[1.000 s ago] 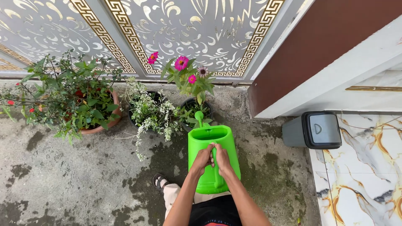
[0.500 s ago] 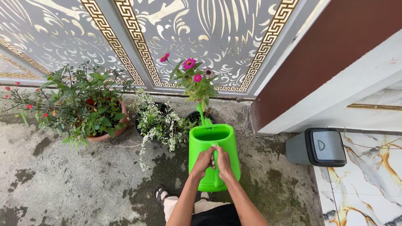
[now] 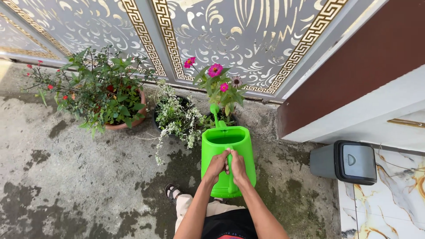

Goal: Walk around a garden and water several potted plants using a green watering can.

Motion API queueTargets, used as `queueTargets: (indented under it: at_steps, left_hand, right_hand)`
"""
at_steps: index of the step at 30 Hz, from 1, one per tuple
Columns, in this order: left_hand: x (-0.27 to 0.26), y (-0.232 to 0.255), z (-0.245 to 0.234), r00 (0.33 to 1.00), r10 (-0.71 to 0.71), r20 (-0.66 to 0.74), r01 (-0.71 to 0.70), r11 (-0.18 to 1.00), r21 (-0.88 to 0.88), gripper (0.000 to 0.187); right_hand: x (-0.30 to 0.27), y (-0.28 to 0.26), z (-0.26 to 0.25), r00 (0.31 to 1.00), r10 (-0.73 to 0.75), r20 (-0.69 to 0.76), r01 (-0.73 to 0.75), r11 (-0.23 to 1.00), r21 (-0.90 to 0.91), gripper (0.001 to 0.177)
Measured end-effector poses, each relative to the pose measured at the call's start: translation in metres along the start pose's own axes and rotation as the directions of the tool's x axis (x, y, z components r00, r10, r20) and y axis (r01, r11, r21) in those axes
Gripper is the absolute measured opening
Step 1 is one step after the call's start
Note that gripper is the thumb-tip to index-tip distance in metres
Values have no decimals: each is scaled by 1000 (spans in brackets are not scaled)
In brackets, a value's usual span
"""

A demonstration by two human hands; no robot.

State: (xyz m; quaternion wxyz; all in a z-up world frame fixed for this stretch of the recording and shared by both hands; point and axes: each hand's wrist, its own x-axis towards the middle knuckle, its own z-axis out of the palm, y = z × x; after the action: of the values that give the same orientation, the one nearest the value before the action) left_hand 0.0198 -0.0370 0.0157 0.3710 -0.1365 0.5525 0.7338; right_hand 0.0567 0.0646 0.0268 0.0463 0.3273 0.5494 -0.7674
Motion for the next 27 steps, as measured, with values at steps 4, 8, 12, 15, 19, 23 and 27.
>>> queueTargets:
  at_steps: [4, 8, 12, 15, 19, 23, 27]
  left_hand:
    - [-8, 5, -14, 999, 35, -38, -36, 999, -26, 49]
    - [-18, 13, -31, 993, 97, -64, -100, 994, -33, 47]
    - [-29, 28, -48, 984, 161, -75, -166, 984, -63, 44]
    - [-28, 30, -62, 982, 153, -109, -159, 986, -55, 46]
    - [-24, 27, -80, 982, 149, -113, -157, 985, -65, 48]
    - [-19, 29, -95, 991, 96, -93, -103, 992, -73, 47]
    - [-13, 28, -113, 998, 25, -60, -30, 996, -89, 47]
  right_hand:
    - [-7, -7, 20, 999, -4, 40, 5, 1000, -14, 38]
    - [-2, 2, 37, 994, -41, 98, 42, 999, -6, 40]
    - [6, 9, 57, 984, -76, 160, 82, 996, -32, 43]
    - [0, 2, 74, 979, -76, 191, 82, 996, -25, 40]
    - [-1, 8, 89, 982, -43, 183, 50, 998, -38, 39]
    - [-1, 12, 103, 992, 3, 130, 4, 998, -57, 40]
    - [-1, 18, 119, 997, 18, 77, -12, 997, -82, 42]
